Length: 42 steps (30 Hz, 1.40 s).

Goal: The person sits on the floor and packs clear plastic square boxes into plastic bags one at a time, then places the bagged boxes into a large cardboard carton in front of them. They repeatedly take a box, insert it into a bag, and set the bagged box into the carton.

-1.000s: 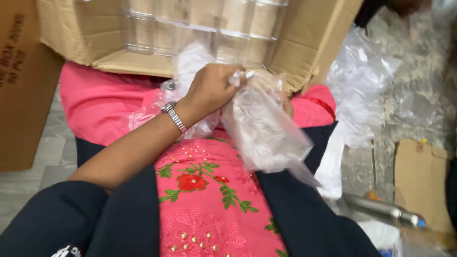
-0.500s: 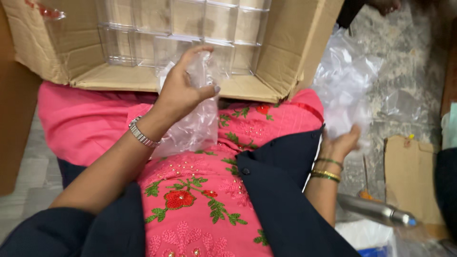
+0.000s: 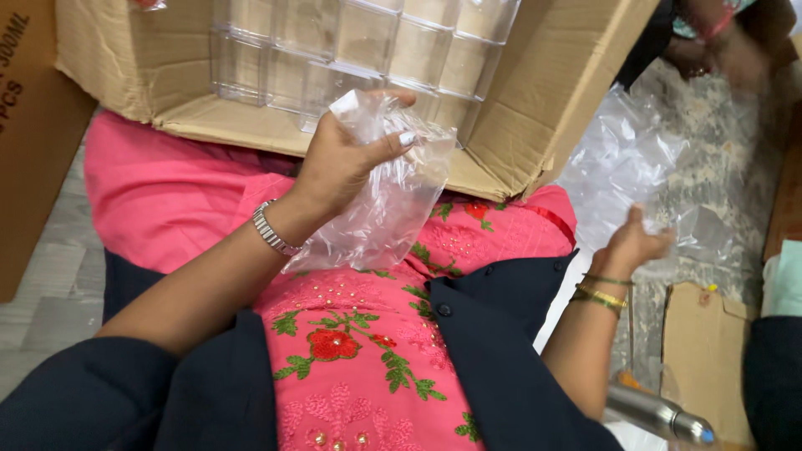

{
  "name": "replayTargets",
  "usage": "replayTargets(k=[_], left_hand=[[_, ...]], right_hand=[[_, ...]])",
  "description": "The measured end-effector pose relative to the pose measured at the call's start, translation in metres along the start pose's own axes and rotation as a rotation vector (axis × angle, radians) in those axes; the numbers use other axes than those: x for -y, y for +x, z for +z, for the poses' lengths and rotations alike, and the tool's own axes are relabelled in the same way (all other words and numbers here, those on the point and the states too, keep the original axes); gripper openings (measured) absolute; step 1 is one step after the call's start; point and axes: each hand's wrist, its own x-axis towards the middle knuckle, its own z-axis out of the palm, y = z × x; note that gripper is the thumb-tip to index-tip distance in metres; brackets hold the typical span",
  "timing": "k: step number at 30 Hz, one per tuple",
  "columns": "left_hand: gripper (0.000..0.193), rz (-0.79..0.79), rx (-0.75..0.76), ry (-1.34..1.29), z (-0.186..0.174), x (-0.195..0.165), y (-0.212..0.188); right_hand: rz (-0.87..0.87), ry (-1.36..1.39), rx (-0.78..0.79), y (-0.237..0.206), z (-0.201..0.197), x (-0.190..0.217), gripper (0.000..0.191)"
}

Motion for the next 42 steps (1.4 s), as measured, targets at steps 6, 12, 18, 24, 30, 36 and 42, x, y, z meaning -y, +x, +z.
replayTargets(k=[6, 12, 18, 24, 30, 36, 42], left_hand=[[0.038, -0.007, -0.005, -0.007, 0.004, 0.004, -0.004], [0.024, -0.002, -0.272, -0.027, -0.023, -0.003, -0.025], [0.016, -0.052, -0.392, -0.104, -0.053, 0.006, -0.04], [0.023, -0.209, -0.137, -0.196, -0.061, 0.018, -0.035], [0.015, -0.301, -0.244, -0.496, -0.118, 0.0, 0.009], [0.039, -0.035, -0.356, 0.991, -0.175, 0.048, 0.097], [0.043, -0.286, -0.348, 1.18, -0.192, 0.102, 0.107]], right_hand=[[-0.073, 0.42, 0.888, -0.151, 0.051, 0.135, 0.015], [0.124, 0.529, 1.104, -0.246, 0.108, 0.188, 0.014], [0.072, 0.417, 1.203, -0.274, 0.115, 0.16, 0.016], [0.781, 0.748, 1.399, -0.254, 0.138, 0.168, 0.022], [0.705, 0.901, 1.284, -0.199, 0.162, 0.186, 0.012], [0.036, 0.297, 1.111, -0.199, 0.3, 0.098, 0.028], [-0.056, 0.045, 1.295, -0.227, 0.31, 0.059, 0.028]])
